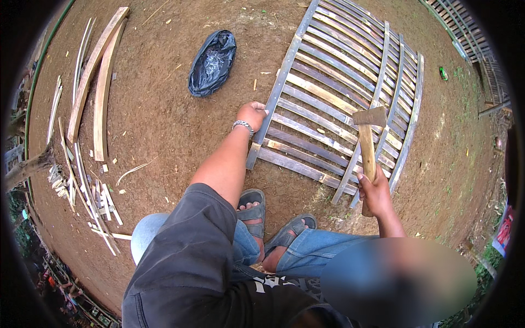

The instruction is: The person hammers nails into a wooden pallet using a hammer. They repeatedly pick up nails from a black plastic bag and drive them into the wooden slats of the pallet.

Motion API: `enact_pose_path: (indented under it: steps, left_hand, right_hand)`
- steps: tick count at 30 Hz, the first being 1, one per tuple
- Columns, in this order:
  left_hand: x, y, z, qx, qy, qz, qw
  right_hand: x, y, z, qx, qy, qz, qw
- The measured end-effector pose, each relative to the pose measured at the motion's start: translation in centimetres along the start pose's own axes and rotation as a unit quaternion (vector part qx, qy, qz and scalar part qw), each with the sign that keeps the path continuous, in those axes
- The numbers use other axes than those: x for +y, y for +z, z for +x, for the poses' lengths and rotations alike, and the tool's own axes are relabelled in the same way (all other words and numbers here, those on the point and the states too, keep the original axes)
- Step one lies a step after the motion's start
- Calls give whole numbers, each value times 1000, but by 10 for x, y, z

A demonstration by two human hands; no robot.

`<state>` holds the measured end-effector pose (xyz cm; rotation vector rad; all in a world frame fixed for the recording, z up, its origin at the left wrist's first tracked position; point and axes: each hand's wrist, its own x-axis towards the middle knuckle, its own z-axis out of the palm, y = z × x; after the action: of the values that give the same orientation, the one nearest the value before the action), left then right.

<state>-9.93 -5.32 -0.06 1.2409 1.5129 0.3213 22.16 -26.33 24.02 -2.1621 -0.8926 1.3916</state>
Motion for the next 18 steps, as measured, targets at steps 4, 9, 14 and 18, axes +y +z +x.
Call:
enact_pose_path:
  steps: [4, 9, 14, 18]
  left_hand:
    - [30, -9, -17, 23, 46, 141, 989]
    - [68, -54, -4, 214, 148, 144, 955]
    - [67, -149, 55, 335, 116, 182, 917]
    - [44, -165, 81, 247, 37, 326, 912]
  right_hand:
    - [1, -2, 1, 2, -2, -2, 1000]
    - [-1, -5, 1, 13, -12, 9, 1000]
    - [10, 1, -3, 21, -2, 26, 999]
    - [40, 3, -14, 51, 17, 18, 998]
